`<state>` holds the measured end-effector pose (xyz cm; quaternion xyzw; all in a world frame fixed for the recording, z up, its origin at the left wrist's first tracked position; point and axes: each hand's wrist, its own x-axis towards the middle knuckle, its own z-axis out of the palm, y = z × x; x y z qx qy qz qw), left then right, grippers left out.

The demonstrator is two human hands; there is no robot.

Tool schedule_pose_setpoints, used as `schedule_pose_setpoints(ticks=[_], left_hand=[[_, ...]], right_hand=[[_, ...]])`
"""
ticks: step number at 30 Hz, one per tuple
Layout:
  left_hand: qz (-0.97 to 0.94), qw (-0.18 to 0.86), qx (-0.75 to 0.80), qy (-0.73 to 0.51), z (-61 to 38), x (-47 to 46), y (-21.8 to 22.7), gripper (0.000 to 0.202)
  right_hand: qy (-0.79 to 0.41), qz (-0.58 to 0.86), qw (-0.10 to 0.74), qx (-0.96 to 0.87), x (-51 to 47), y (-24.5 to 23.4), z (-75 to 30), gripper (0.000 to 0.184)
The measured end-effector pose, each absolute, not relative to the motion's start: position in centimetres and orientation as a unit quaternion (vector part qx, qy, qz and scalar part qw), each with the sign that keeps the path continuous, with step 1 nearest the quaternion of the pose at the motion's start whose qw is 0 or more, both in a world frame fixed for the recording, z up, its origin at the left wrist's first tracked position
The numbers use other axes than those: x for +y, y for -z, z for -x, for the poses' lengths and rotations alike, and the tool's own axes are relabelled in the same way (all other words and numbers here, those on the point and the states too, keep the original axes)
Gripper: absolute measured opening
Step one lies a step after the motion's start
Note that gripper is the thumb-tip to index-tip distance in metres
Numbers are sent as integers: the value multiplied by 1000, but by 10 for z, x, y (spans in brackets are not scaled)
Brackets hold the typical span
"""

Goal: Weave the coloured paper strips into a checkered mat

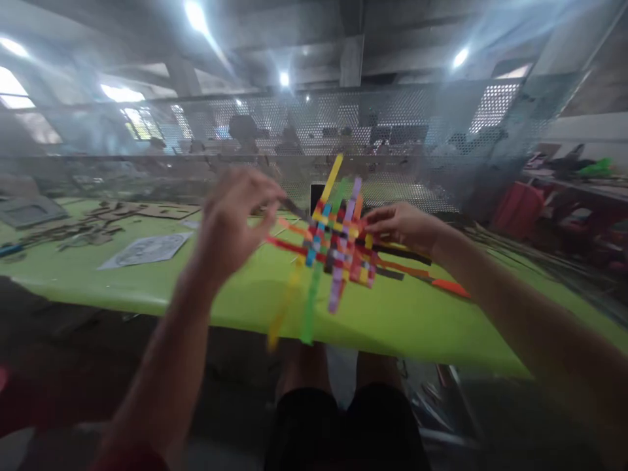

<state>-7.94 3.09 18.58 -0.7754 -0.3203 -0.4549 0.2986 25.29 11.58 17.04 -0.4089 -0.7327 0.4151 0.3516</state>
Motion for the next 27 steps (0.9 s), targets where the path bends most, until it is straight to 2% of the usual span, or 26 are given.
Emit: schedule_pose_setpoints(ticks=[1, 5, 7, 9, 11, 12, 15, 21, 24, 27], left_hand=[[768, 294, -314, 474, 75, 22, -158, 12], [768, 217, -416, 435, 64, -6, -72, 14], [793, 157, -421, 410, 58, -9, -58, 15], [857, 42, -368, 358, 48, -3, -56, 17], [920, -86, -291, 249, 35, 11, -56, 17], [938, -112, -261, 201, 28, 19, -55, 16], [960, -112, -219, 134, 12, 39, -47, 17], [967, -121, -192, 117, -6, 54, -41, 36], [971, -102, -187, 110, -15, 61, -37, 37], [975, -90, -177, 100, -20, 69, -37, 33]], right_hand=[[-434, 442, 290, -730, 115, -151, -253, 13], [-435, 485, 202, -731, 113, -83, -251, 15], [-426, 503, 165, -734, 116, -66, -251, 21], [-410, 515, 136, -740, 121, -58, -252, 25], [-388, 517, 114, -754, 126, -56, -253, 25], [-376, 515, 105, -763, 128, -56, -254, 23], [-337, 504, 103, -789, 131, -57, -256, 20], [-289, 525, 93, -795, 140, -55, -253, 17], [-317, 548, 111, -766, 146, -51, -251, 22], [-379, 564, 153, -717, 149, -46, -249, 17]])
